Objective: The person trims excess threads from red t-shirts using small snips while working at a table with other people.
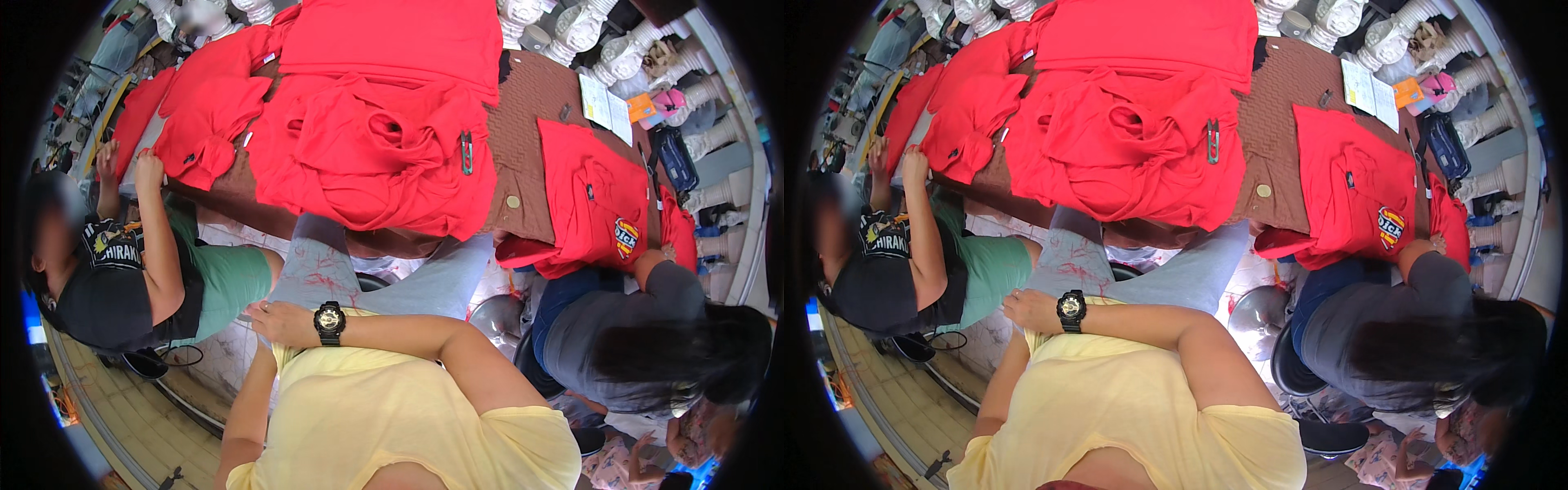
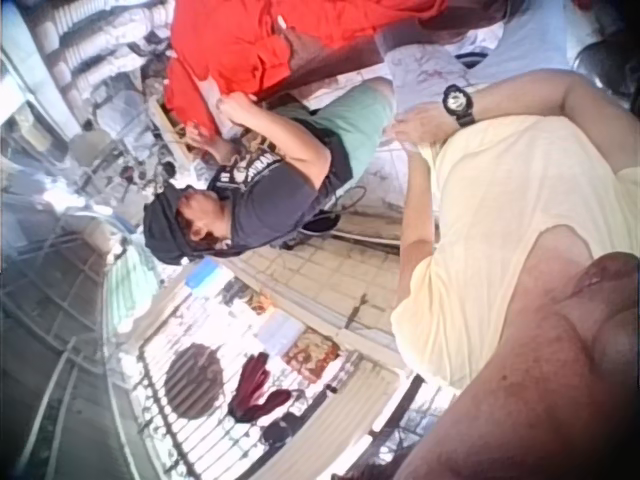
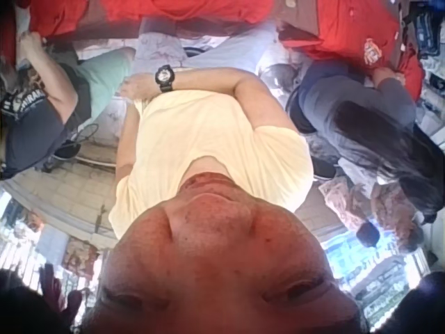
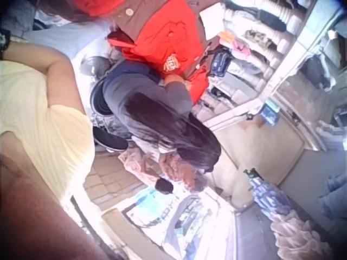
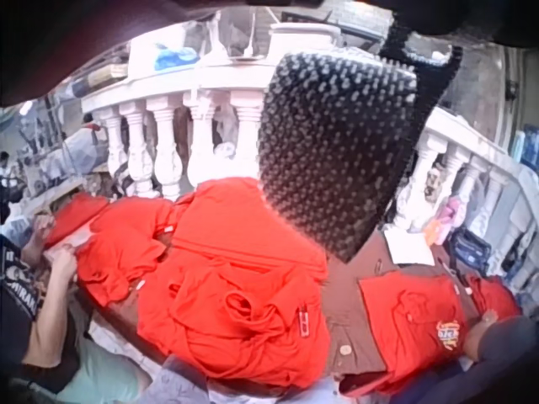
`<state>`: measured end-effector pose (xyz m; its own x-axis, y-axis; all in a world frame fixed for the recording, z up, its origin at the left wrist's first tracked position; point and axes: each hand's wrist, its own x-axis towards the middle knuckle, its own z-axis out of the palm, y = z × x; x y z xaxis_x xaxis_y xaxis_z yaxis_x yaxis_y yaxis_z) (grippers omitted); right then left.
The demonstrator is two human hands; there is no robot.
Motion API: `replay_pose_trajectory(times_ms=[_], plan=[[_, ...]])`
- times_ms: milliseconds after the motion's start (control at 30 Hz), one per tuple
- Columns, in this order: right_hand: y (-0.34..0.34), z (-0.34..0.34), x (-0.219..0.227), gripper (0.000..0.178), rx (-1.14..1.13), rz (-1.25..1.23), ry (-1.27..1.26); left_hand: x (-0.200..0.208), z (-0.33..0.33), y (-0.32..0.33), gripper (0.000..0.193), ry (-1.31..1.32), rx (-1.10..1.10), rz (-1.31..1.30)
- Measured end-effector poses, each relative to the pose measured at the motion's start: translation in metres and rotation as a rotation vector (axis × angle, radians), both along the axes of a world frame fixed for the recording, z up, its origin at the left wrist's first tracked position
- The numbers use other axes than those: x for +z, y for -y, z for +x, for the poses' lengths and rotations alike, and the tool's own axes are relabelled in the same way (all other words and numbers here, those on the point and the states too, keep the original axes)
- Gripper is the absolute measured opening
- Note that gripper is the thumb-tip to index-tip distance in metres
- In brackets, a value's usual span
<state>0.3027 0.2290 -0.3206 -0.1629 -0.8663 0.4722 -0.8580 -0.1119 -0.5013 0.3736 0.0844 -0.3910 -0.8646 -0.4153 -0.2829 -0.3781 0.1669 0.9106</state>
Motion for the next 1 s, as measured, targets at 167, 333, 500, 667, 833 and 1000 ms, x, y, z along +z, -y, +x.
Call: replay_pose_trajectory(times_ms=[167, 333, 500, 667, 833, 1000], plan=[[0.006, -0.005, -0.008, 0.019, -0.030, -0.005, 0.052, 0.001, -0.007, -0.005, 0.021, -0.012, -0.003, 0.000], [0.008, 0.005, -0.013, 0.019, -0.032, -0.047, 0.056, 0.003, -0.002, -0.002, 0.021, -0.002, -0.001, -0.001], [0.007, 0.003, -0.006, 0.015, -0.002, -0.098, 0.077, 0.006, 0.002, 0.003, 0.021, 0.009, -0.010, -0.014], [0.010, 0.002, -0.016, 0.013, -0.051, -0.110, 0.080, 0.004, -0.005, -0.002, 0.021, 0.004, -0.009, 0.000], [0.009, 0.004, -0.009, 0.013, -0.062, -0.116, 0.079, 0.004, -0.004, -0.002, 0.021, 0.002, 0.001, 0.002], [0.014, 0.001, -0.019, 0.014, -0.089, -0.122, 0.089, 0.003, -0.015, -0.002, 0.022, -0.006, -0.005, 0.001]])
